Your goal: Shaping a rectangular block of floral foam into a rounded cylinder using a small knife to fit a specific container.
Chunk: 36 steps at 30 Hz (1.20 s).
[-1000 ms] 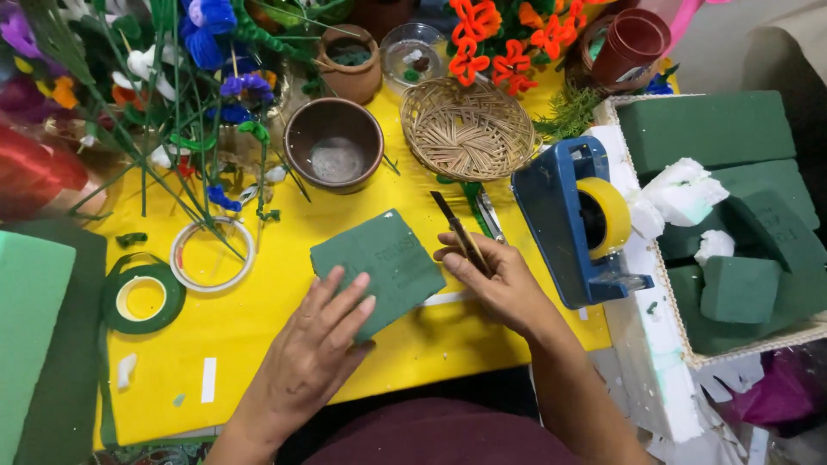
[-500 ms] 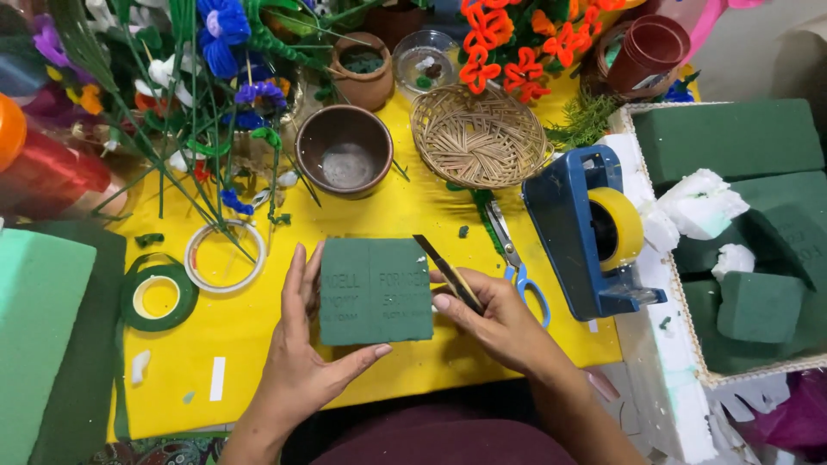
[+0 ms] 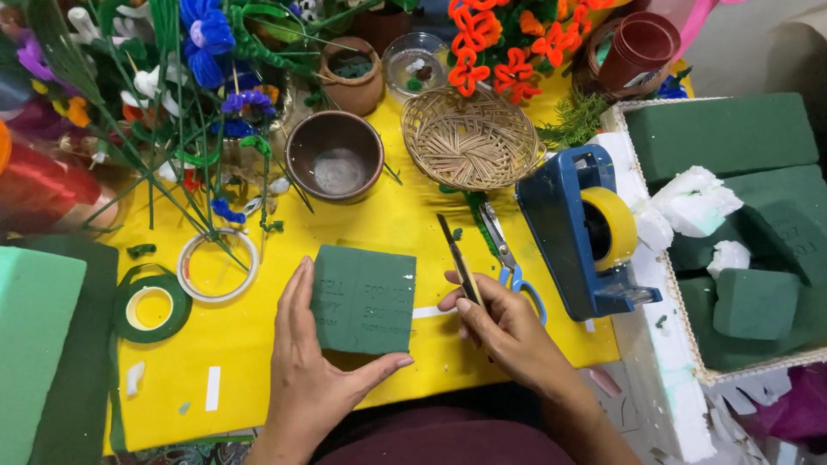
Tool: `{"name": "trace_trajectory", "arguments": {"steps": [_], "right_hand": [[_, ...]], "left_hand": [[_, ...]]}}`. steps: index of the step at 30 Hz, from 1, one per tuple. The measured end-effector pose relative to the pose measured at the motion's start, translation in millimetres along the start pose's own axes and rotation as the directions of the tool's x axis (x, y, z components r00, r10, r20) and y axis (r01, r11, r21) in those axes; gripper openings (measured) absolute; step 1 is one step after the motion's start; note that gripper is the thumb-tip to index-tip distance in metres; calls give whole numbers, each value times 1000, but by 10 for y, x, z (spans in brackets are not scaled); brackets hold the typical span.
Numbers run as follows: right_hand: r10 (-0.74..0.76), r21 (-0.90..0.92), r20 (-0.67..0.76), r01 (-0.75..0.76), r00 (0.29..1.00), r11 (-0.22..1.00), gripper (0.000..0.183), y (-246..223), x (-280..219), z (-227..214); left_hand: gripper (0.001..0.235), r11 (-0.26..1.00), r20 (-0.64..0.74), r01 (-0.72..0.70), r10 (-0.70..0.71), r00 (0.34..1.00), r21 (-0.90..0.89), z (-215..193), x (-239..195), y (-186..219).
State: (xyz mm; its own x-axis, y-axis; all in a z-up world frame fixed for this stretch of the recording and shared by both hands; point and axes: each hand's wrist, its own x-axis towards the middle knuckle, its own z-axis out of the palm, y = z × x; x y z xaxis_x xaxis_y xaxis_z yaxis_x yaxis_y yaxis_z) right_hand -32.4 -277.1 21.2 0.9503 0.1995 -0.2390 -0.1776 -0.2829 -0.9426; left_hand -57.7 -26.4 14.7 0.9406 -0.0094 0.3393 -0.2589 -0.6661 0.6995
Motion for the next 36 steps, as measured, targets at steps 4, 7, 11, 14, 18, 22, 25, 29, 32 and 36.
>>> {"name": "trace_trajectory", "arguments": {"steps": [4, 7, 11, 14, 18, 22, 25, 29, 32, 36], "right_hand": [[-103, -220, -1, 100, 995, 970, 41, -77, -85, 81], [-190, -375, -3, 175, 982, 910, 39, -49, -129, 87], [-228, -559, 21, 201, 973, 805, 32, -52, -159, 140], [-242, -599, 38, 216, 970, 771, 26, -67, -153, 150], [-193, -637, 29, 167, 981, 753, 19, -30, -132, 152], [-189, -622, 34, 169, 981, 765, 18, -18, -116, 143], [-159, -634, 43, 150, 986, 759, 16, -14, -112, 144], [-145, -630, 51, 145, 988, 763, 16, 6, -98, 156], [-98, -635, 54, 110, 994, 765, 17, 20, -75, 175], [-26, -642, 66, 63, 997, 764, 19, 52, -29, 192]], "left_hand": [[127, 999, 18, -5, 6, 1000, -34, 0, 28, 41], [129, 1000, 20, 9, -9, 1000, -16, 6, 22, 35], [130, 1000, 35, 26, -26, 999, -12, 3, 8, 35], [131, 999, 44, 33, -32, 999, -7, -2, 8, 37], [132, 999, 50, 49, -49, 998, -2, -9, 16, 42], [136, 999, 43, 32, -32, 999, 4, -6, 28, 53], [139, 1000, 37, 4, -4, 999, 13, -4, 35, 63], [139, 1000, 26, -4, 3, 1000, 31, 8, 36, 60], [138, 1000, 21, -1, 0, 1000, 30, 25, 30, 45], [139, 999, 27, 12, -13, 1000, 31, 30, 34, 36]]}}
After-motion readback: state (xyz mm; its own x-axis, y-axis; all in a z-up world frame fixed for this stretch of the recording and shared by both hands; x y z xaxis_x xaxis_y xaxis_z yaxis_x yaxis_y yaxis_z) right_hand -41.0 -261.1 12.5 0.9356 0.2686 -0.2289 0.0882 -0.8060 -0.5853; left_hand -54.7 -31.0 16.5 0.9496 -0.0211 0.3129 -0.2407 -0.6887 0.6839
